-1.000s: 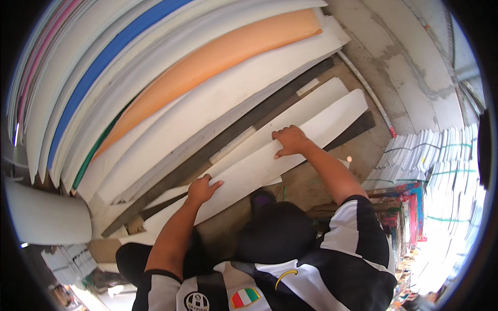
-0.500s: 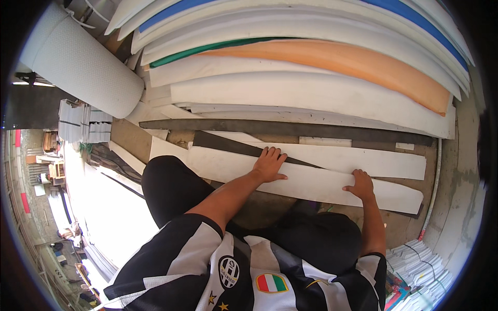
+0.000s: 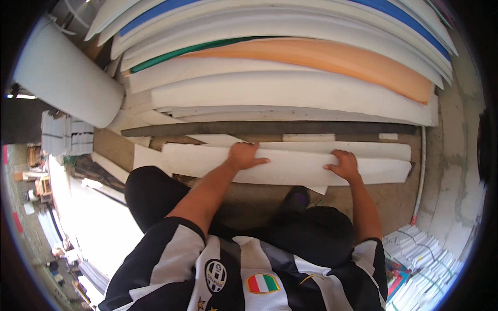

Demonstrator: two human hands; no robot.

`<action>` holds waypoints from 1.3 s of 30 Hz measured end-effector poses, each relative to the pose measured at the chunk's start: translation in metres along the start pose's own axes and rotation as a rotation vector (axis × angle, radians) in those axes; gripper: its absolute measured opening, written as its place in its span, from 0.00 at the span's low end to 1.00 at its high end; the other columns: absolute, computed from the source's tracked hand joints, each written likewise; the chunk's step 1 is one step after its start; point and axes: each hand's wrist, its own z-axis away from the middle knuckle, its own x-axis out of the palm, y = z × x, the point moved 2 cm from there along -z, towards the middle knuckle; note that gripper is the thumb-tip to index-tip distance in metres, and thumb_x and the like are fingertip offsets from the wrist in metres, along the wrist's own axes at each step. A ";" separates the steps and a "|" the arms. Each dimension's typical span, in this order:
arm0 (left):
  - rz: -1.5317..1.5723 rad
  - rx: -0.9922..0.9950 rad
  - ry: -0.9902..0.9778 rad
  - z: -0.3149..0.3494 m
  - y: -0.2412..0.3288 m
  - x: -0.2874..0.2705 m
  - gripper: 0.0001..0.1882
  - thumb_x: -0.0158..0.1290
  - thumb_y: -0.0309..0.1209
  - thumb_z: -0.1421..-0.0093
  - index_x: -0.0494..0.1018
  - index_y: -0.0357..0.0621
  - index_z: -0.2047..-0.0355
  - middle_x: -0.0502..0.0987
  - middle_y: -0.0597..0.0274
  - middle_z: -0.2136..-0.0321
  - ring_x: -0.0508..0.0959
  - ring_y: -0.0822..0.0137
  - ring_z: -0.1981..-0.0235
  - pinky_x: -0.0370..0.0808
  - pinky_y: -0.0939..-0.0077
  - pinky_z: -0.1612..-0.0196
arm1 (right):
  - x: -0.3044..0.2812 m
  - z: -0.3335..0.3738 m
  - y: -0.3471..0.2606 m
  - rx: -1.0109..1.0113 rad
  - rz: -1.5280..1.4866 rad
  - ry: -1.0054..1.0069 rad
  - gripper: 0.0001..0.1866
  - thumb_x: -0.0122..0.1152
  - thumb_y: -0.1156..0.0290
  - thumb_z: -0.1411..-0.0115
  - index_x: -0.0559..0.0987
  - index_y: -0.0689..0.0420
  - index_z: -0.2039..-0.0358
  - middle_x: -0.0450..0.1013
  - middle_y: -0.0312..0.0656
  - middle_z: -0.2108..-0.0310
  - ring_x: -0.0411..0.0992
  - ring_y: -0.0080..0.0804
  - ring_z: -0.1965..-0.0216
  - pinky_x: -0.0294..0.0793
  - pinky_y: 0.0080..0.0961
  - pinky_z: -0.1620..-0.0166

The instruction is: The person sits on the floor and organizes long, flat, colorful materials by stacking them. The person then picks up bundles of white rectangular tiles and places them on a shelf.

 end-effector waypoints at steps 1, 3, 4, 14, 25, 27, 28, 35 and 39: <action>-0.023 -0.029 -0.019 -0.006 -0.002 -0.010 0.47 0.46 0.75 0.45 0.76 0.40 0.53 0.83 0.47 0.69 0.83 0.48 0.64 0.78 0.53 0.60 | 0.009 -0.002 0.007 -0.016 0.043 0.041 0.33 0.76 0.46 0.57 0.82 0.57 0.56 0.80 0.49 0.57 0.76 0.52 0.53 0.73 0.46 0.47; 0.008 -0.080 0.040 -0.015 -0.015 -0.022 0.45 0.49 0.76 0.47 0.79 0.41 0.60 0.83 0.46 0.69 0.83 0.45 0.62 0.78 0.51 0.59 | 0.020 -0.006 0.002 0.043 0.089 0.067 0.42 0.73 0.41 0.53 0.75 0.53 0.42 0.68 0.54 0.41 0.66 0.55 0.40 0.66 0.49 0.40; 0.023 -0.095 0.044 -0.019 -0.024 -0.026 0.45 0.49 0.76 0.47 0.80 0.41 0.61 0.83 0.45 0.67 0.82 0.45 0.59 0.78 0.51 0.55 | 0.022 -0.005 -0.008 -0.064 0.144 0.114 0.49 0.69 0.34 0.54 0.70 0.49 0.36 0.63 0.58 0.37 0.61 0.58 0.36 0.60 0.53 0.35; 0.145 -0.076 -0.343 -0.062 -0.055 -0.049 0.54 0.42 0.76 0.43 0.75 0.30 0.47 0.74 0.36 0.44 0.72 0.44 0.40 0.68 0.55 0.38 | 0.062 0.025 -0.008 -0.184 0.448 0.197 0.33 0.60 0.67 0.44 0.69 0.45 0.36 0.72 0.49 0.42 0.73 0.51 0.44 0.77 0.48 0.48; 0.084 0.267 -0.019 0.035 0.029 -0.155 0.47 0.59 0.57 0.42 0.58 0.40 0.32 0.61 0.40 0.33 0.69 0.43 0.37 0.69 0.54 0.37 | -0.095 -0.017 -0.038 0.086 0.142 0.258 0.25 0.61 0.75 0.51 0.82 0.48 0.50 0.81 0.44 0.59 0.80 0.48 0.60 0.79 0.45 0.57; 0.044 0.144 0.043 0.046 0.045 -0.157 0.40 0.61 0.48 0.43 0.63 0.45 0.35 0.69 0.43 0.40 0.74 0.42 0.44 0.74 0.52 0.44 | -0.121 -0.025 -0.052 0.107 0.171 0.212 0.24 0.62 0.74 0.52 0.83 0.48 0.51 0.82 0.46 0.62 0.79 0.50 0.60 0.79 0.47 0.57; 0.027 0.083 0.075 0.047 0.046 -0.163 0.36 0.62 0.43 0.44 0.65 0.47 0.36 0.73 0.44 0.43 0.77 0.42 0.48 0.76 0.51 0.47 | -0.131 -0.026 -0.056 0.114 0.210 0.184 0.24 0.62 0.74 0.52 0.83 0.48 0.51 0.82 0.46 0.62 0.79 0.50 0.60 0.79 0.46 0.57; -0.080 0.278 0.241 0.026 0.004 -0.231 0.26 0.60 0.31 0.49 0.78 0.50 0.47 0.82 0.44 0.68 0.81 0.43 0.65 0.78 0.49 0.58 | -0.184 -0.032 -0.090 0.017 0.373 0.254 0.23 0.64 0.71 0.49 0.79 0.48 0.50 0.81 0.45 0.64 0.80 0.47 0.64 0.79 0.44 0.62; -0.172 0.272 0.287 0.050 -0.004 -0.305 0.25 0.57 0.29 0.50 0.80 0.55 0.49 0.83 0.47 0.69 0.81 0.43 0.66 0.78 0.49 0.58 | -0.203 -0.013 -0.069 -0.081 0.495 0.591 0.28 0.65 0.75 0.53 0.77 0.49 0.49 0.81 0.42 0.60 0.80 0.44 0.65 0.79 0.40 0.64</action>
